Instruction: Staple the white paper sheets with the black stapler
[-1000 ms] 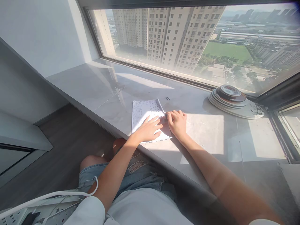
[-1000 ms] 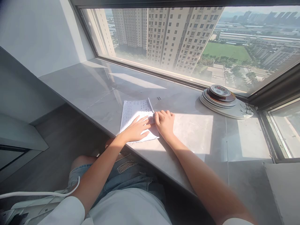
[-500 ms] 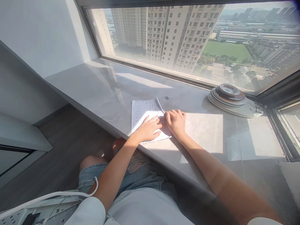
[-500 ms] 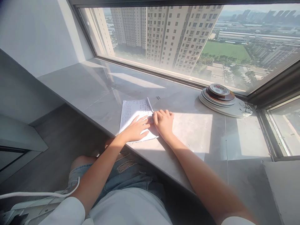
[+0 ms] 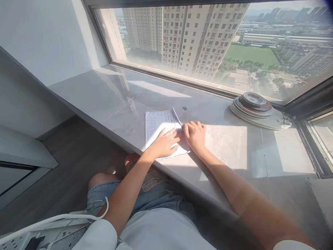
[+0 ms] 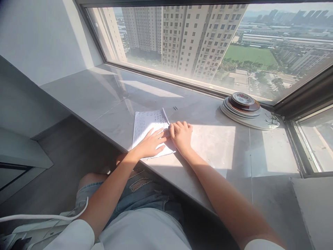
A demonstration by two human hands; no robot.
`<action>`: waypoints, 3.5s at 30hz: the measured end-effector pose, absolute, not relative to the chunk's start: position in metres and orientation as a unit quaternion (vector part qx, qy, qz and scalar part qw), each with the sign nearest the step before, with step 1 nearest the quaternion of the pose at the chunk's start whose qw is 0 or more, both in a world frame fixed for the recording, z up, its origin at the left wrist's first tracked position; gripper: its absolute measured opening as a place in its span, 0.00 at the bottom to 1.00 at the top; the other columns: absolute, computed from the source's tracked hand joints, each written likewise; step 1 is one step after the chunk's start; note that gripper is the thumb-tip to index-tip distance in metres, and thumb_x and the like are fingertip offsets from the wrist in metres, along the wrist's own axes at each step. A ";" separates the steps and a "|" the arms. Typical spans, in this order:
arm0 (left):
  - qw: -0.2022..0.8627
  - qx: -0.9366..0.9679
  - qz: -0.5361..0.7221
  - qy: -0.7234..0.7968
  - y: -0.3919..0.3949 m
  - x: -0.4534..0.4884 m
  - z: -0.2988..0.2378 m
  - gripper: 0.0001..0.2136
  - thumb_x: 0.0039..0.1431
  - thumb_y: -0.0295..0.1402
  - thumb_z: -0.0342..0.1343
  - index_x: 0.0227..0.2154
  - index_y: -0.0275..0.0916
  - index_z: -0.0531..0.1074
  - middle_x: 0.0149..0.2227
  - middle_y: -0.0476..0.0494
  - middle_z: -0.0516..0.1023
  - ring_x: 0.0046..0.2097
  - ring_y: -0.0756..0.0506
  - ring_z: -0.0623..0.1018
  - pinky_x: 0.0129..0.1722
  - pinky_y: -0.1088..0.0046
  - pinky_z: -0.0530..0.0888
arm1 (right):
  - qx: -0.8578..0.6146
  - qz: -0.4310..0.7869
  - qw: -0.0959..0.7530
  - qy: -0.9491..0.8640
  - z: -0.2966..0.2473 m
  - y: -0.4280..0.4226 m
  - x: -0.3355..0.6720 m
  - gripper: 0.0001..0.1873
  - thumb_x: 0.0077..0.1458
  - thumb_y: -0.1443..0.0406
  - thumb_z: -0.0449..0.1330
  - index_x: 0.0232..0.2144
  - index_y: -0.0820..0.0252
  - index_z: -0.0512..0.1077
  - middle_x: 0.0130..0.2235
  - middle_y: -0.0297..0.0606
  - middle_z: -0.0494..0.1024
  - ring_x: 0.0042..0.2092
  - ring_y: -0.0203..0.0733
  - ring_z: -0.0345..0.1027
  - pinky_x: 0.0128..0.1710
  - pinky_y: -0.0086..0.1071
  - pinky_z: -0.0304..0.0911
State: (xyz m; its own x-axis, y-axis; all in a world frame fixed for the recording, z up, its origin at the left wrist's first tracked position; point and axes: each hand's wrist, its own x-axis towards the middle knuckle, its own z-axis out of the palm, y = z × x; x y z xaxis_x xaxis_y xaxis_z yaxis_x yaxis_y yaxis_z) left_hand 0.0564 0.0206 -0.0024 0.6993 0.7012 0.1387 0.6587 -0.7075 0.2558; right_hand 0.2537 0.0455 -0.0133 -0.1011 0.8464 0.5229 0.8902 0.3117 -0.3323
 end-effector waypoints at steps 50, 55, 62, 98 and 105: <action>0.047 0.905 0.114 0.408 0.023 0.059 -0.010 0.24 0.73 0.41 0.46 0.68 0.43 0.63 0.74 0.39 0.57 0.74 0.39 0.57 0.74 0.50 0.52 | -0.714 -0.090 0.316 -0.618 -0.017 0.056 0.259 0.22 0.73 0.55 0.43 0.42 0.57 0.73 0.45 0.46 0.74 0.47 0.51 0.62 0.52 0.47 0.49; 0.049 0.904 0.118 0.409 0.023 0.060 -0.008 0.23 0.72 0.40 0.48 0.66 0.46 0.66 0.73 0.40 0.58 0.72 0.38 0.59 0.73 0.50 0.54 | -0.711 -0.087 0.320 -0.620 -0.017 0.056 0.259 0.21 0.73 0.55 0.43 0.42 0.57 0.73 0.45 0.46 0.74 0.47 0.51 0.62 0.52 0.46 0.48; 0.072 0.909 0.142 0.385 0.037 0.040 -0.010 0.23 0.73 0.40 0.48 0.67 0.48 0.65 0.71 0.42 0.63 0.71 0.40 0.62 0.72 0.51 0.57 | -0.696 -0.081 0.337 -0.629 -0.015 0.054 0.260 0.20 0.72 0.56 0.47 0.41 0.56 0.76 0.43 0.44 0.74 0.45 0.49 0.61 0.50 0.44 0.47; 0.005 0.542 0.136 0.829 0.094 -0.127 -0.027 0.27 0.71 0.42 0.38 0.68 0.43 0.63 0.74 0.38 0.57 0.75 0.32 0.52 0.71 0.39 0.50 | -0.577 0.147 0.170 -0.785 0.037 0.077 0.083 0.13 0.61 0.68 0.59 0.48 0.58 0.65 0.47 0.44 0.78 0.43 0.47 0.74 0.32 0.33 0.52; -0.006 0.541 0.140 0.829 0.094 -0.128 -0.027 0.26 0.69 0.42 0.41 0.67 0.46 0.64 0.73 0.38 0.58 0.75 0.32 0.54 0.70 0.39 0.52 | -0.601 0.176 0.155 -0.764 0.024 0.091 0.109 0.14 0.58 0.67 0.61 0.47 0.56 0.66 0.45 0.43 0.78 0.42 0.47 0.74 0.31 0.31 0.53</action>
State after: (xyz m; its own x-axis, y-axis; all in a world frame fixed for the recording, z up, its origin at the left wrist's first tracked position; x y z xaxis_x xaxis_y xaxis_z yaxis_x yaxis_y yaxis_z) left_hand -0.1275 0.0936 -0.0270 -0.4135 0.8962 0.1606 0.8994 0.3746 0.2255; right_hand 0.1090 0.0910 0.0236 -0.2306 0.9727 0.0253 0.8637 0.2166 -0.4550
